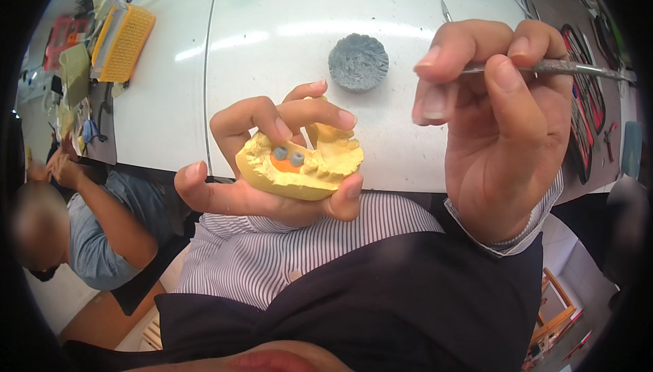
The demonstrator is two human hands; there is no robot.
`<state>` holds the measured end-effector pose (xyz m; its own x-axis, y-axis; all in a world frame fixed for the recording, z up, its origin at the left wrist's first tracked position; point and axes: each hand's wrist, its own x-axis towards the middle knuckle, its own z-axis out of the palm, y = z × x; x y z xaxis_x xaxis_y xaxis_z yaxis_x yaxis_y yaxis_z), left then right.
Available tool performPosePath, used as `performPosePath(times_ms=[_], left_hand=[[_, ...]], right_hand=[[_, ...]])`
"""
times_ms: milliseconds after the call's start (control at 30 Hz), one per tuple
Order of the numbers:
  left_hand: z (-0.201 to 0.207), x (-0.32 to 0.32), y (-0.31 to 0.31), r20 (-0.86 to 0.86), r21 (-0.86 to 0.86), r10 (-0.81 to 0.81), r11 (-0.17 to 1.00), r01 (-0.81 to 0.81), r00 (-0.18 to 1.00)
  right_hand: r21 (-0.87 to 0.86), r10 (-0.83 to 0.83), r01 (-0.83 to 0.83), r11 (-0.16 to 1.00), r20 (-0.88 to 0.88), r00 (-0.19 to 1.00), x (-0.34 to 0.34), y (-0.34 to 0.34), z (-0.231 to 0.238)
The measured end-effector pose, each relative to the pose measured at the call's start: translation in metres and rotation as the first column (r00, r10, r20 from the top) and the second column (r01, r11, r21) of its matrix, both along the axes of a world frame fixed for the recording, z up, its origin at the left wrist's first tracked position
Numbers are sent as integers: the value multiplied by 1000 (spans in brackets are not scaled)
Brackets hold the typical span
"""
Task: The person holds a yellow dental cast in their left hand and uses a metal dental tool to scrape and shape the material around the teeth. They rotate the cast to access different angles and occasionally use a brush to clean the surface.
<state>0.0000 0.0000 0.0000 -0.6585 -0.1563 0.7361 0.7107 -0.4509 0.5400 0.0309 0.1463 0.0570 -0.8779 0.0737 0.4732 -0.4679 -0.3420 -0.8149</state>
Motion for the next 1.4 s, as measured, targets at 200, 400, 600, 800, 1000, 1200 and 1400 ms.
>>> performPosePath(times_ms=[200,400,600,800,1000,1200,1400], left_hand=[[1,-7,2,31,28,-75,997,74,997],[-8,-12,6,185,91,26,995,-44,982],[9,-7,-1,85,-26,97,995,-95,992],[-6,-18,-14,5,-114,110,987,-109,994],[-16,-29,-25,-44,-169,114,978,-120,993],[-17,-38,-40,-57,-243,107,963,-118,993],[-18,-48,-52,-83,-321,109,938,-130,991]], right_hand=[[172,-221,183,968,235,946,-7,-26,27],[381,-25,-9,925,86,996,-20,-33,3],[565,26,50,824,-125,992,-12,-39,12],[598,25,101,795,-198,980,-18,-55,1],[685,79,81,724,-198,977,-27,-63,-2],[626,23,110,772,-200,980,-33,-72,-13],[619,58,71,782,-186,981,-37,-77,-22]])
